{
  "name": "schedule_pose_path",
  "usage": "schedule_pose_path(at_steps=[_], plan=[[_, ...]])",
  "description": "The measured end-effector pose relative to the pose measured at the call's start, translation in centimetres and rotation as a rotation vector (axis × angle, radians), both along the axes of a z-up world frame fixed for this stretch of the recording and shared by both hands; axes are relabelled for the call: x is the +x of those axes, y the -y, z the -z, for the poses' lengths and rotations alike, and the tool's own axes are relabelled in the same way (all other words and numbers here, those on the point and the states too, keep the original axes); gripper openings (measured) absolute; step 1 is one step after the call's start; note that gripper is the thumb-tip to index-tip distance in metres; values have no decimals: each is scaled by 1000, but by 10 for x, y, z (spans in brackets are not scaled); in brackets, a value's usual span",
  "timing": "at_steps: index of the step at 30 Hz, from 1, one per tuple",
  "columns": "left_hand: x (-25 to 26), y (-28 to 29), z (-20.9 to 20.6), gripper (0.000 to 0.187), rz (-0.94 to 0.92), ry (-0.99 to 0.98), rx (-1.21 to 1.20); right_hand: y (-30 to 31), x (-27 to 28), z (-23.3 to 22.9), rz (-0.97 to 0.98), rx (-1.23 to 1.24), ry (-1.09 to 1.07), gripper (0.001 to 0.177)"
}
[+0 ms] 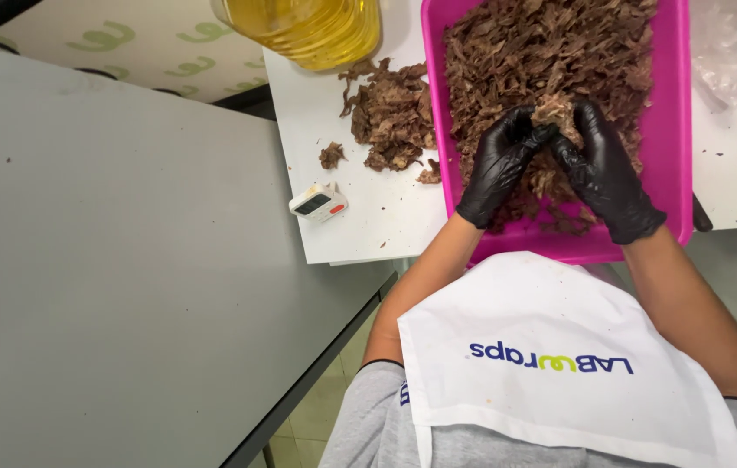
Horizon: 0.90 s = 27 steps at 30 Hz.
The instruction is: The recorder is manually shredding cooked meat into smaller pieces inside a plastic tray.
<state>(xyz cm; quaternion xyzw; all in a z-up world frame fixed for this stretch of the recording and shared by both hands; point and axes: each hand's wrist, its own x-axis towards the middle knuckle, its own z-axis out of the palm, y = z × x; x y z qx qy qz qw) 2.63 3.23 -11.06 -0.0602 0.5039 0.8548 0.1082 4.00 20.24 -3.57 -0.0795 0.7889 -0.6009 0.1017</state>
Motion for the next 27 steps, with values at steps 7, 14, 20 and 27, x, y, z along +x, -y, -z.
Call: schedule_pose_path(at_steps=[7,14,20,27], plan=[[8,-10,-26,53,-11,69,-5,22,8,24,175,369,-295,50],[22,-14,-38,34,-62,-173,-183,31,-2,-19,244,64,-219,43],[14,2,-41,40,-15,-154,-103,28,4,0,180,228,-344,42],[13,0,-32,42,-71,-275,-432,61,9,-40,355,-50,-126,27]])
